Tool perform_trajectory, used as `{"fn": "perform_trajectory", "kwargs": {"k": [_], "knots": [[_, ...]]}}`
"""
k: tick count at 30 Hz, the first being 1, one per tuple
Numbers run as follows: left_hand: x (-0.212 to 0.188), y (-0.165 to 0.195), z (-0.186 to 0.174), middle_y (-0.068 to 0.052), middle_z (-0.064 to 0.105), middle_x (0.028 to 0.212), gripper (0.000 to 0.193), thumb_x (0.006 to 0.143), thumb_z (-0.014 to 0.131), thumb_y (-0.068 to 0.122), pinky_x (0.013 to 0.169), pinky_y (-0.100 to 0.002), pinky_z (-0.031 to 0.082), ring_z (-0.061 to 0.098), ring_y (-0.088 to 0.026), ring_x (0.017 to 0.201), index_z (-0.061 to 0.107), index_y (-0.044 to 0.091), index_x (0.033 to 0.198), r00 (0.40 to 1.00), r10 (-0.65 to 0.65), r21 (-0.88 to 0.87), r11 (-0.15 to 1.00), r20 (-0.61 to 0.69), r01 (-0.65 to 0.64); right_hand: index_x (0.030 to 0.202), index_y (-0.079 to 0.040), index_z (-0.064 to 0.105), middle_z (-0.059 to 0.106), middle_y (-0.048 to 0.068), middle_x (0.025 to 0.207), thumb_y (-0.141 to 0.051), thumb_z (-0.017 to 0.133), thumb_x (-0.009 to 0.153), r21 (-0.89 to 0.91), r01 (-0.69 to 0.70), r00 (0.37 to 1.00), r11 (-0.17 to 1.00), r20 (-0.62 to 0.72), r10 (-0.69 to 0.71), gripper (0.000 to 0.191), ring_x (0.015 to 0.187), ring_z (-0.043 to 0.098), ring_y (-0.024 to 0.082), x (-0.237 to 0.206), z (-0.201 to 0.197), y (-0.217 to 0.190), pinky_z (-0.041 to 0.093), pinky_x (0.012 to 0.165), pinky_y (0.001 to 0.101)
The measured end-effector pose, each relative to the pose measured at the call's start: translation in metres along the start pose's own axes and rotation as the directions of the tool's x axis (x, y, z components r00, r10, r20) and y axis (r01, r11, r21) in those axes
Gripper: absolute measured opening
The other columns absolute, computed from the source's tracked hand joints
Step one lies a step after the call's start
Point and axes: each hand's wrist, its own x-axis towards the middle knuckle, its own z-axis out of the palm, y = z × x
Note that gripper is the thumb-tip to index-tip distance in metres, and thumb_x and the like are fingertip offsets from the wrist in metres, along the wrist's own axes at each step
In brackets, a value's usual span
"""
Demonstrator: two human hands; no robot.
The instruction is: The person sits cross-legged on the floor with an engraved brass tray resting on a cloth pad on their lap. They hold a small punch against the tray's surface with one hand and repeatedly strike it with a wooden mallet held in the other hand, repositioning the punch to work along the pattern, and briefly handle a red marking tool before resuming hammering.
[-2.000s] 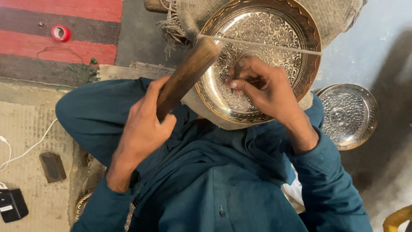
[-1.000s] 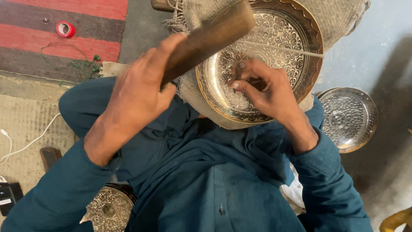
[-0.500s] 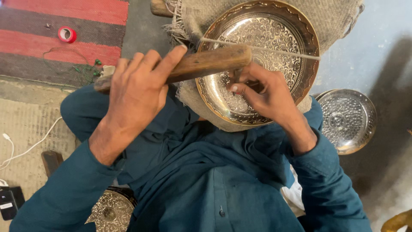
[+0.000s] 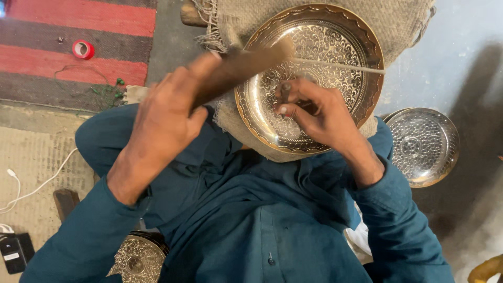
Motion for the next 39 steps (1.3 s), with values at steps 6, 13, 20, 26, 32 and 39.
{"fn": "perform_trajectory", "kwargs": {"k": [6,13,20,26,32,39], "knots": [[-0.011,0.001,-0.004,-0.018,0.062,0.124,0.072,0.085,0.069,-0.004,0.097,-0.046,0.054,0.063,-0.042,0.117,0.047,0.013,0.152,0.995,-0.099,-0.166,0.981,-0.012,0.096,0.099,-0.006,0.055,0.068,0.008,0.112,-0.001,0.065,0.1,0.378,0.025,0.999,0.926,-0.044,-0.009,0.01,0.104,0.076,0.019,0.001,-0.002,0.009,0.066,0.086,0.0331],[-0.072,0.0,0.026,-0.011,0.069,0.092,0.04,0.087,0.066,0.003,0.08,-0.035,0.057,0.073,-0.023,0.089,0.052,0.005,0.125,0.856,-0.515,-0.397,0.776,0.049,0.49,0.115,0.002,0.062,0.072,0.014,0.11,0.0,0.069,0.106,0.411,0.085,0.994,0.907,-0.103,-0.046,0.012,0.102,0.073,0.019,-0.004,-0.033,0.019,0.062,0.092,0.033],[-0.144,-0.003,0.088,-0.006,0.065,0.092,0.034,0.086,0.065,0.001,0.079,-0.031,0.055,0.066,-0.016,0.085,0.05,0.003,0.116,0.77,-0.631,-0.627,0.561,0.1,0.541,0.1,0.0,0.066,0.071,0.01,0.121,-0.001,0.07,0.097,0.297,-0.077,0.989,0.952,0.144,0.035,0.005,0.108,0.072,0.018,-0.005,-0.022,0.01,0.064,0.093,0.0331],[-0.15,-0.012,0.097,-0.009,0.07,0.091,0.037,0.085,0.065,0.002,0.081,-0.034,0.056,0.071,-0.018,0.085,0.051,0.002,0.119,0.741,-0.643,-0.516,0.577,0.191,0.634,0.1,-0.001,0.065,0.073,0.008,0.113,-0.002,0.069,0.096,0.27,-0.169,0.971,0.948,0.209,0.114,0.006,0.108,0.072,0.015,-0.002,-0.005,-0.002,0.062,0.093,0.029],[-0.122,0.0,0.076,-0.011,0.069,0.092,0.056,0.081,0.064,0.002,0.079,-0.037,0.057,0.072,-0.022,0.086,0.047,0.003,0.135,0.77,-0.592,-0.488,0.613,0.237,0.621,0.117,-0.001,0.064,0.077,0.007,0.098,-0.004,0.073,0.092,0.058,-0.255,0.96,0.965,0.139,0.245,0.027,0.092,0.072,0.016,0.0,0.003,-0.01,0.058,0.076,0.0278],[-0.109,-0.003,0.06,-0.012,0.072,0.091,0.048,0.082,0.067,0.004,0.077,-0.038,0.057,0.076,-0.026,0.086,0.05,0.003,0.126,0.767,-0.597,-0.434,0.641,0.235,0.633,0.112,0.001,0.061,0.07,0.011,0.113,0.001,0.068,0.102,0.346,-0.09,0.989,0.934,-0.078,0.124,0.012,0.103,0.075,0.018,-0.022,-0.006,-0.006,0.064,0.088,0.0311]]}}
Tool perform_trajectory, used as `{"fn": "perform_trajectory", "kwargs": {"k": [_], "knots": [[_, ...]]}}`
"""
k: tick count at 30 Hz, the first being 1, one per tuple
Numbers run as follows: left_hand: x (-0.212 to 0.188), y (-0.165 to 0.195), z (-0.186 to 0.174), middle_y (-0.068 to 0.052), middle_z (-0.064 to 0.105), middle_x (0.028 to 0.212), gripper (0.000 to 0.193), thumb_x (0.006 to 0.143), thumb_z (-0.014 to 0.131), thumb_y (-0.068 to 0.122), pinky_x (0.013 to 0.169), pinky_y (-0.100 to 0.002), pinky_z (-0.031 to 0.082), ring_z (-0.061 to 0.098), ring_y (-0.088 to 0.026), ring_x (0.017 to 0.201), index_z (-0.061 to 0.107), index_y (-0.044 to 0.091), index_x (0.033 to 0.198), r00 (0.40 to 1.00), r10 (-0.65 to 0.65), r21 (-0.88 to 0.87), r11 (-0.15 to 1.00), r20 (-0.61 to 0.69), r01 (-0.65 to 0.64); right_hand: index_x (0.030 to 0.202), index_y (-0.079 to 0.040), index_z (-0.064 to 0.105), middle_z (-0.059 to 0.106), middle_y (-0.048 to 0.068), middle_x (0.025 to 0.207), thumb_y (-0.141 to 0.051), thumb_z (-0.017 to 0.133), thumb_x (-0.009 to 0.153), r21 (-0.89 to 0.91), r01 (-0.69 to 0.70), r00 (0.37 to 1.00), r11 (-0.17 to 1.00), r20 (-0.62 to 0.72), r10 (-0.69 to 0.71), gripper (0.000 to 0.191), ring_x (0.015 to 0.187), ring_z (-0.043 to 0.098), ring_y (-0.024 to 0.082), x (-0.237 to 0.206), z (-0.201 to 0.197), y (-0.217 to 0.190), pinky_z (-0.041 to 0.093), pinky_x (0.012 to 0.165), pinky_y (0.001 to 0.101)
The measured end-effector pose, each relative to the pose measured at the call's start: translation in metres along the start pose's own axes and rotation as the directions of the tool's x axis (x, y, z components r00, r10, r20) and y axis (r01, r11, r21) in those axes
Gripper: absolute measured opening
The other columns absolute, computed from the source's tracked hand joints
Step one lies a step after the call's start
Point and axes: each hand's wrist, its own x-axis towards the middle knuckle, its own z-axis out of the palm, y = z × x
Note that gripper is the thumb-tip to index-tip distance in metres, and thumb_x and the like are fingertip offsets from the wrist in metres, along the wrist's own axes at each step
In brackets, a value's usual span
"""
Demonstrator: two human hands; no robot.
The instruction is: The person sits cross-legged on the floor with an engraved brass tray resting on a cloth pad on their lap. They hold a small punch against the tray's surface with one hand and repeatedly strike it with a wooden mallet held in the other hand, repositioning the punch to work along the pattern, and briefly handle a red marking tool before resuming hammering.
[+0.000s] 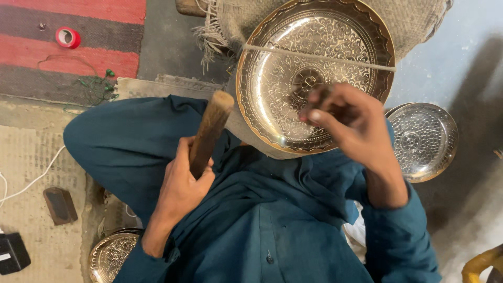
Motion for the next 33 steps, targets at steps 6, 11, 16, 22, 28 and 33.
{"fn": "perform_trajectory", "kwargs": {"k": [6,11,16,22,28,33], "knots": [[-0.005,-0.016,-0.027,-0.013,0.072,0.081,0.043,0.078,0.065,0.007,0.069,-0.04,0.056,0.074,-0.026,0.074,0.054,0.006,0.119,0.947,-0.194,0.103,0.98,0.256,0.172,0.124,0.0,0.063,0.078,0.01,0.117,0.002,0.071,0.092,-0.283,-0.338,0.94,0.898,-0.14,0.31,0.033,0.087,0.073,0.019,-0.049,0.021,-0.032,0.06,0.078,0.0304],[-0.009,-0.038,-0.031,-0.012,0.07,0.08,0.04,0.077,0.064,0.006,0.07,-0.038,0.055,0.072,-0.025,0.073,0.054,0.006,0.116,0.939,-0.251,0.104,0.967,0.235,0.232,0.124,-0.002,0.062,0.067,0.016,0.128,0.001,0.072,0.086,-0.391,-0.161,0.985,0.906,-0.01,0.17,0.04,0.088,0.075,0.024,-0.07,0.078,-0.03,0.058,0.079,0.0315],[-0.011,-0.053,-0.036,-0.011,0.071,0.084,0.035,0.078,0.066,0.005,0.074,-0.036,0.056,0.073,-0.023,0.078,0.055,0.003,0.111,0.969,-0.165,0.049,0.986,0.182,0.159,0.104,-0.006,0.064,0.067,0.003,0.113,-0.002,0.073,0.091,-0.348,-0.012,1.0,0.937,-0.001,0.012,0.016,0.104,0.076,0.024,-0.074,0.088,-0.032,0.053,0.109,0.0424],[-0.017,-0.053,-0.041,-0.013,0.072,0.085,0.041,0.077,0.065,0.005,0.075,-0.036,0.056,0.073,-0.023,0.079,0.055,0.002,0.116,0.969,-0.158,0.018,0.987,0.191,0.158,0.1,-0.001,0.064,0.052,0.023,0.15,-0.002,0.074,0.088,-0.302,0.148,0.98,0.942,0.176,-0.097,0.016,0.137,0.056,0.047,-0.071,0.106,-0.034,0.047,0.11,0.0491],[-0.027,-0.047,-0.048,-0.014,0.073,0.086,0.04,0.079,0.066,0.006,0.072,-0.037,0.056,0.075,-0.025,0.078,0.053,0.0,0.116,0.98,-0.123,0.013,0.992,0.157,0.122,0.096,-0.003,0.066,0.077,0.016,0.114,-0.001,0.073,0.096,-0.068,-0.132,0.976,0.989,-0.181,0.118,0.008,0.108,0.076,0.025,-0.079,0.087,-0.032,0.061,0.087,0.0344],[-0.023,-0.027,-0.045,-0.014,0.073,0.086,0.04,0.08,0.066,0.005,0.072,-0.038,0.056,0.075,-0.026,0.078,0.053,0.001,0.118,0.983,-0.125,0.016,0.992,0.131,0.124,0.115,0.0,0.063,0.068,0.009,0.096,0.002,0.072,0.092,0.114,-0.104,0.924,0.988,-0.357,0.139,0.024,0.1,0.075,0.02,-0.053,0.055,-0.021,0.063,0.088,0.0321]]}}
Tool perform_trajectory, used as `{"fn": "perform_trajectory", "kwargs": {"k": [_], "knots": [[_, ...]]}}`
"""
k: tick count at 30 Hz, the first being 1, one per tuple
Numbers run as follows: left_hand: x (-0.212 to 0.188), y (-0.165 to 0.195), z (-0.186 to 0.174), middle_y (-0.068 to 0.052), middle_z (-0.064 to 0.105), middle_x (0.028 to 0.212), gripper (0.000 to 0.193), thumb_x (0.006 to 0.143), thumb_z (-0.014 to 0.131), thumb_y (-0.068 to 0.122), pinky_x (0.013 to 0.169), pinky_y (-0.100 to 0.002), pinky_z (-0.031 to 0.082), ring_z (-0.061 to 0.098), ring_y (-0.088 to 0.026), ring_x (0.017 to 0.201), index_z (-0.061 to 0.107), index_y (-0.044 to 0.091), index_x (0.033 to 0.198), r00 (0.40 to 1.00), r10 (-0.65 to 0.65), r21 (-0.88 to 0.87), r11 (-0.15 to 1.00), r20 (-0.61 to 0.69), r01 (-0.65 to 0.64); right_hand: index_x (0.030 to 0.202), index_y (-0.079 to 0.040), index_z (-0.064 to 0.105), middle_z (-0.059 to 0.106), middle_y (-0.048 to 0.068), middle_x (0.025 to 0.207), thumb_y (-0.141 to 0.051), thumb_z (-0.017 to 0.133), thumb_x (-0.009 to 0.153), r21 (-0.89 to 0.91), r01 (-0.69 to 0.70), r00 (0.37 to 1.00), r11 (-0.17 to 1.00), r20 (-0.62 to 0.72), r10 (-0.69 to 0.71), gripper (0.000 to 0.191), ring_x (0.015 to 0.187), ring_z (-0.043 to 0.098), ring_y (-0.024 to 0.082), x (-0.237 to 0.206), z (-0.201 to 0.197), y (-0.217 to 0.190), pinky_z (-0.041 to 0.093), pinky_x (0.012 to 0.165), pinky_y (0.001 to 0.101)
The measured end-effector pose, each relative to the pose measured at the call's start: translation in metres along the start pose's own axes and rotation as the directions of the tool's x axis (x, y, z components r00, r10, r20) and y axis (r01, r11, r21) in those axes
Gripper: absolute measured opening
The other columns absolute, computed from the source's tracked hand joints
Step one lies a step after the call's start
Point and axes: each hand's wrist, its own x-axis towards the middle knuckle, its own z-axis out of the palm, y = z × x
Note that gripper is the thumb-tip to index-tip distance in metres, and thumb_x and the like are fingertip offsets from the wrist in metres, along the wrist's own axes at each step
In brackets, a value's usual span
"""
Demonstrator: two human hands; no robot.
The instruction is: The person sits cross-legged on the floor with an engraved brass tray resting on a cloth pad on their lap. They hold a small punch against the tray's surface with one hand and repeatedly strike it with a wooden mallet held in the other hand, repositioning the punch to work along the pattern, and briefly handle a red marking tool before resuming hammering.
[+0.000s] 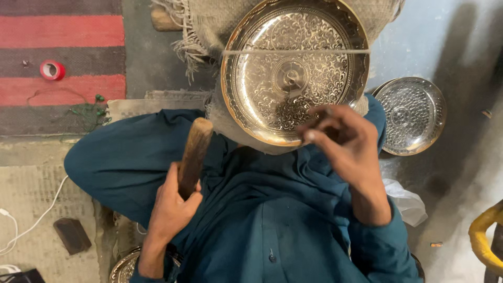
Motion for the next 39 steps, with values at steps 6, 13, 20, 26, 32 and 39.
{"fn": "perform_trajectory", "kwargs": {"k": [6,13,20,26,32,39], "knots": [[0.014,0.037,0.004,-0.012,0.071,0.09,0.053,0.079,0.067,0.002,0.078,-0.037,0.056,0.075,-0.024,0.085,0.05,0.003,0.13,0.994,0.109,-0.006,0.994,-0.003,-0.109,0.109,0.004,0.06,0.068,0.01,0.122,0.005,0.071,0.099,-0.011,0.049,0.988,0.999,0.147,-0.047,0.014,0.108,0.071,0.016,0.043,0.005,0.007,0.059,0.097,0.0301],[0.035,0.067,0.001,-0.011,0.07,0.088,0.051,0.08,0.065,0.0,0.076,-0.038,0.057,0.075,-0.026,0.083,0.051,0.004,0.128,0.989,0.151,0.043,0.988,-0.001,-0.151,0.125,0.003,0.062,0.074,0.007,0.104,0.0,0.07,0.097,-0.142,-0.029,0.969,0.989,0.24,0.063,0.029,0.096,0.069,0.01,0.063,0.006,0.008,0.058,0.088,0.0262],[0.054,0.092,-0.006,-0.015,0.071,0.087,0.047,0.081,0.065,0.004,0.07,-0.04,0.056,0.074,-0.03,0.08,0.051,0.006,0.126,0.984,0.159,0.133,0.977,0.076,-0.168,0.127,0.003,0.062,0.075,0.006,0.1,0.001,0.071,0.096,-0.235,0.022,0.983,0.972,0.181,0.022,0.033,0.094,0.071,0.01,0.069,0.003,0.008,0.059,0.085,0.0257],[0.065,0.125,-0.024,-0.02,0.069,0.092,0.062,0.076,0.068,0.006,0.064,-0.047,0.053,0.068,-0.039,0.071,0.049,0.01,0.135,0.97,0.188,0.33,0.916,0.152,-0.229,0.122,0.003,0.062,0.074,0.007,0.102,0.002,0.069,0.097,-0.207,0.015,0.99,0.978,0.142,0.015,0.026,0.099,0.072,0.012,0.067,0.002,0.009,0.06,0.088,0.0266],[0.079,0.153,-0.039,-0.02,0.069,0.107,0.061,0.074,0.067,0.005,0.069,-0.051,0.052,0.067,-0.044,0.085,0.049,0.009,0.132,0.908,0.332,0.403,0.818,0.254,-0.411,0.116,0.003,0.06,0.072,0.007,0.104,0.004,0.068,0.099,-0.128,-0.013,0.998,0.992,0.053,0.02,0.019,0.106,0.073,0.015,0.057,0.009,0.013,0.059,0.092,0.0275],[0.102,0.178,-0.046,-0.019,0.07,0.101,0.06,0.076,0.069,0.009,0.072,-0.056,0.051,0.066,-0.046,0.091,0.05,0.011,0.133,0.852,0.36,0.553,0.65,0.381,-0.522,0.119,0.003,0.061,0.065,0.002,0.098,0.004,0.069,0.097,-0.168,-0.041,0.999,0.985,-0.01,0.04,0.024,0.104,0.073,0.013,0.055,0.014,0.015,0.058,0.089,0.0256]]}}
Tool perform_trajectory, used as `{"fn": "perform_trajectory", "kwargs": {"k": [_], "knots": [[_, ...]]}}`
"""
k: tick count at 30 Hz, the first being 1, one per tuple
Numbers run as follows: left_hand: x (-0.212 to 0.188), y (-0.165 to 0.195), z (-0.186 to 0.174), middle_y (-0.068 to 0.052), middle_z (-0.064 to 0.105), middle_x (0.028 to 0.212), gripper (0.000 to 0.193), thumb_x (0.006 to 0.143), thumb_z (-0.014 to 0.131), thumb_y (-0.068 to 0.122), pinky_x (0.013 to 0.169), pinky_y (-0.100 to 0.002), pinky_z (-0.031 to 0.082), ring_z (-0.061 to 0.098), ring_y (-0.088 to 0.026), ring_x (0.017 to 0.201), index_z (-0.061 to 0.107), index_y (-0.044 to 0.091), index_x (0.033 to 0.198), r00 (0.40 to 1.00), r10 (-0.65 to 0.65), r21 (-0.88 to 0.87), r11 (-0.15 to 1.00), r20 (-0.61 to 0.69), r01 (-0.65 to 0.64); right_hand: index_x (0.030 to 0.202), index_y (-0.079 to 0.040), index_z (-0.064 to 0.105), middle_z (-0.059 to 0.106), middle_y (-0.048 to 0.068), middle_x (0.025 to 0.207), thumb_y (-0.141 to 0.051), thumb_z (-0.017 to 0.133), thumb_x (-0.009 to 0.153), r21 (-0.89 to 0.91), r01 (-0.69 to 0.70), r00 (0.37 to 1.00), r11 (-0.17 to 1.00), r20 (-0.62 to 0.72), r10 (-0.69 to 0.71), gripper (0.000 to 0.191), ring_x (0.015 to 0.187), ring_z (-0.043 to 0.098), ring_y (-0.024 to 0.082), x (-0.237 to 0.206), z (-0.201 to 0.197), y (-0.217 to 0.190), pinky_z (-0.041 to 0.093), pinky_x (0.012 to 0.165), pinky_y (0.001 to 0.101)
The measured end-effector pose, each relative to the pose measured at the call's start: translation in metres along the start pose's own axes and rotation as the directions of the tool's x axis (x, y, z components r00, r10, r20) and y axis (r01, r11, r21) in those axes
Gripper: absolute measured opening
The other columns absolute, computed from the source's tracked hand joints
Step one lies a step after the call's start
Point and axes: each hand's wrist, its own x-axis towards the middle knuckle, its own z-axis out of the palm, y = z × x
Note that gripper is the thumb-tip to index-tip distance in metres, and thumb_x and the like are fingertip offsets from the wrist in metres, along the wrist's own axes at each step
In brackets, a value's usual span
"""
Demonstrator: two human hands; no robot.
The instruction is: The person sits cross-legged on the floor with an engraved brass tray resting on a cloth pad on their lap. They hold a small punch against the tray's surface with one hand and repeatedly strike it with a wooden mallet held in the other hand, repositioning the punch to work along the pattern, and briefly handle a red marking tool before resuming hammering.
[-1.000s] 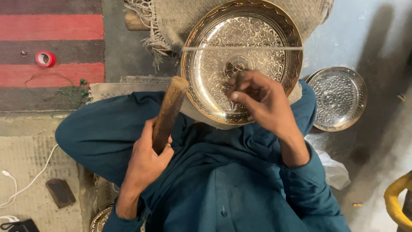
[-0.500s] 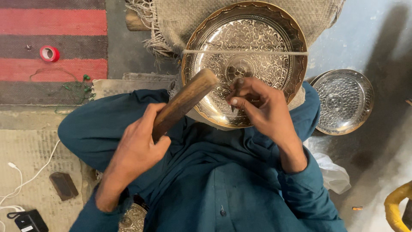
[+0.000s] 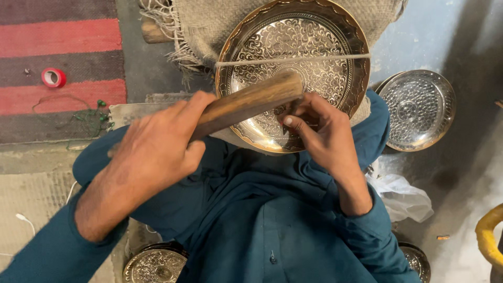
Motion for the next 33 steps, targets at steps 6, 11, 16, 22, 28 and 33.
{"fn": "perform_trajectory", "kwargs": {"k": [6,11,16,22,28,33], "knots": [[0.012,0.003,-0.015,-0.019,0.068,0.094,0.067,0.078,0.068,0.01,0.071,-0.056,0.053,0.067,-0.045,0.086,0.046,0.016,0.142,0.998,0.023,0.157,0.987,0.066,-0.034,0.121,0.002,0.064,0.068,0.001,0.098,0.004,0.071,0.096,-0.009,-0.017,1.0,1.0,0.004,0.017,0.026,0.095,0.068,0.009,-0.002,0.004,-0.002,0.056,0.085,0.0237],[0.017,0.002,-0.016,-0.02,0.067,0.095,0.072,0.078,0.067,0.006,0.068,-0.056,0.053,0.067,-0.046,0.084,0.045,0.011,0.146,0.982,0.183,0.058,0.982,-0.036,-0.181,0.119,0.002,0.064,0.07,0.002,0.099,0.003,0.071,0.097,-0.017,-0.002,1.0,1.0,-0.008,0.002,0.023,0.097,0.069,0.008,-0.006,0.005,-0.003,0.056,0.088,0.0238],[0.024,0.001,-0.017,-0.018,0.063,0.086,0.069,0.087,0.062,0.002,0.065,-0.051,0.054,0.067,-0.038,0.076,0.045,0.016,0.152,0.964,0.267,0.288,0.923,-0.004,-0.255,0.108,0.003,0.065,0.071,0.003,0.098,0.002,0.075,0.099,0.001,-0.014,0.997,1.0,-0.079,0.014,0.013,0.096,0.067,0.009,-0.011,0.009,-0.003,0.056,0.086,0.0246],[0.027,0.006,-0.021,-0.017,0.064,0.088,0.06,0.089,0.064,0.002,0.063,-0.05,0.053,0.068,-0.036,0.079,0.053,0.013,0.148,0.922,0.376,0.354,0.878,-0.096,-0.322,0.113,0.003,0.066,0.074,0.003,0.097,0.0,0.076,0.096,-0.068,-0.004,0.984,0.998,-0.176,-0.008,0.019,0.092,0.069,0.008,-0.017,0.016,-0.006,0.056,0.084,0.0231],[0.029,0.013,-0.023,-0.016,0.066,0.093,0.061,0.087,0.065,0.003,0.067,-0.053,0.053,0.069,-0.039,0.084,0.054,0.017,0.146,0.935,0.345,0.415,0.865,-0.082,-0.283,0.119,0.002,0.064,0.074,0.003,0.101,-0.001,0.073,0.097,-0.02,0.006,0.976,1.0,-0.215,-0.01,0.024,0.094,0.07,0.007,-0.019,0.02,-0.009,0.057,0.083,0.0226],[0.026,0.009,-0.028,-0.017,0.068,0.1,0.068,0.082,0.069,0.007,0.071,-0.054,0.054,0.068,-0.043,0.09,0.048,0.013,0.146,0.945,0.313,0.13,0.945,-0.092,-0.301,0.121,0.002,0.063,0.074,0.004,0.102,-0.001,0.072,0.099,0.054,0.018,0.98,0.998,-0.201,-0.007,0.024,0.095,0.07,0.008,-0.021,0.021,-0.008,0.056,0.084,0.0229]]}}
